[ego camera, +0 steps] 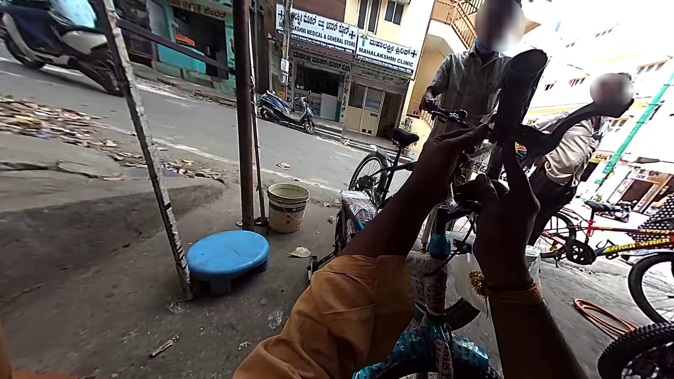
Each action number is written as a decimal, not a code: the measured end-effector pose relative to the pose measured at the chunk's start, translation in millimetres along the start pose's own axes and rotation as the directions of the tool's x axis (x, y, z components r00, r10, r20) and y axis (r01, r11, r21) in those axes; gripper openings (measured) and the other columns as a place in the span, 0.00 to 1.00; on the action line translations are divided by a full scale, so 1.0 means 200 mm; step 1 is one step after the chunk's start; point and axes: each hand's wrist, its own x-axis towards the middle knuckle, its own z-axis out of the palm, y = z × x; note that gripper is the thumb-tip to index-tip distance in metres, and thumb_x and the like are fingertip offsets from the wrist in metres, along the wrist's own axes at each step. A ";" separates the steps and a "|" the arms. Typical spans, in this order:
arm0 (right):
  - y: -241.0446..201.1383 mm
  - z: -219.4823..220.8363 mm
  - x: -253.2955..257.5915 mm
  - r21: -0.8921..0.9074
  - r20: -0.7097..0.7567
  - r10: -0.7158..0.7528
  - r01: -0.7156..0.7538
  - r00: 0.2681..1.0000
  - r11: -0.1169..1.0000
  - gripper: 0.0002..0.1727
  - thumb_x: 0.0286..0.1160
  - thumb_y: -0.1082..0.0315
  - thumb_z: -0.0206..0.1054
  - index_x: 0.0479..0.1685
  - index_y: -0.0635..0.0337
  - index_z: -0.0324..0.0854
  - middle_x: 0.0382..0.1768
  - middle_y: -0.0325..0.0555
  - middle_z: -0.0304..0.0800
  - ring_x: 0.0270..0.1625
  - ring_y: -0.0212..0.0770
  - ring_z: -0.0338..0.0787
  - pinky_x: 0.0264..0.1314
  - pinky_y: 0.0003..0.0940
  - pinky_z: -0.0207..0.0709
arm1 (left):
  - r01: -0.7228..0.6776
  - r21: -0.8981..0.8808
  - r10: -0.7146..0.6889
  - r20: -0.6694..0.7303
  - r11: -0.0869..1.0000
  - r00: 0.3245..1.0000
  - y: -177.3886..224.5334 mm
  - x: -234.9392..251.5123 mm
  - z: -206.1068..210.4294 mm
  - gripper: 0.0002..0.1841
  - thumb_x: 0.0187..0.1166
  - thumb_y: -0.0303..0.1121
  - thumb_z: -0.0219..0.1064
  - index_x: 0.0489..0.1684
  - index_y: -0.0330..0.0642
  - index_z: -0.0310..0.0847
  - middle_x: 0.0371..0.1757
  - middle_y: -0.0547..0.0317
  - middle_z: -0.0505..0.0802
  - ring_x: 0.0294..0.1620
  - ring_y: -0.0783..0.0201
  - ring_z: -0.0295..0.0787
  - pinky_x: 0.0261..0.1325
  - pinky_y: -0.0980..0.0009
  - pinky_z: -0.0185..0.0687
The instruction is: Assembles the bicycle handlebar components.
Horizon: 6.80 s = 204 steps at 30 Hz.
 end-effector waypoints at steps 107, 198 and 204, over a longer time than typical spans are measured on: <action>-0.12 -0.02 0.03 -0.422 0.032 -0.014 0.027 0.999 0.906 0.38 0.78 0.70 0.71 0.88 0.47 0.58 0.40 0.40 0.90 0.32 0.31 0.89 0.38 0.32 0.86 | -0.222 -0.089 0.214 -0.090 0.971 0.973 -0.11 -0.07 0.13 0.09 0.89 0.28 0.60 0.54 0.33 0.82 0.41 0.57 0.85 0.29 0.73 0.74 0.30 0.79 0.72; -0.19 -0.32 0.20 -0.277 -0.154 -0.167 0.120 0.974 0.953 0.16 0.82 0.65 0.66 0.64 0.58 0.75 0.36 0.34 0.85 0.32 0.28 0.88 0.37 0.29 0.87 | -0.040 0.015 0.039 0.061 0.999 0.997 0.01 0.01 0.00 0.08 0.81 0.26 0.70 0.49 0.30 0.88 0.37 0.53 0.91 0.32 0.68 0.84 0.38 0.74 0.83; -0.16 -0.30 0.21 0.053 -0.200 0.029 -0.018 0.979 0.998 0.06 0.85 0.61 0.65 0.51 0.50 0.82 0.35 0.29 0.88 0.33 0.27 0.88 0.39 0.24 0.85 | -0.052 0.023 0.050 0.067 0.998 0.996 0.02 0.01 -0.01 0.08 0.81 0.26 0.70 0.48 0.29 0.87 0.36 0.52 0.91 0.29 0.68 0.85 0.34 0.75 0.84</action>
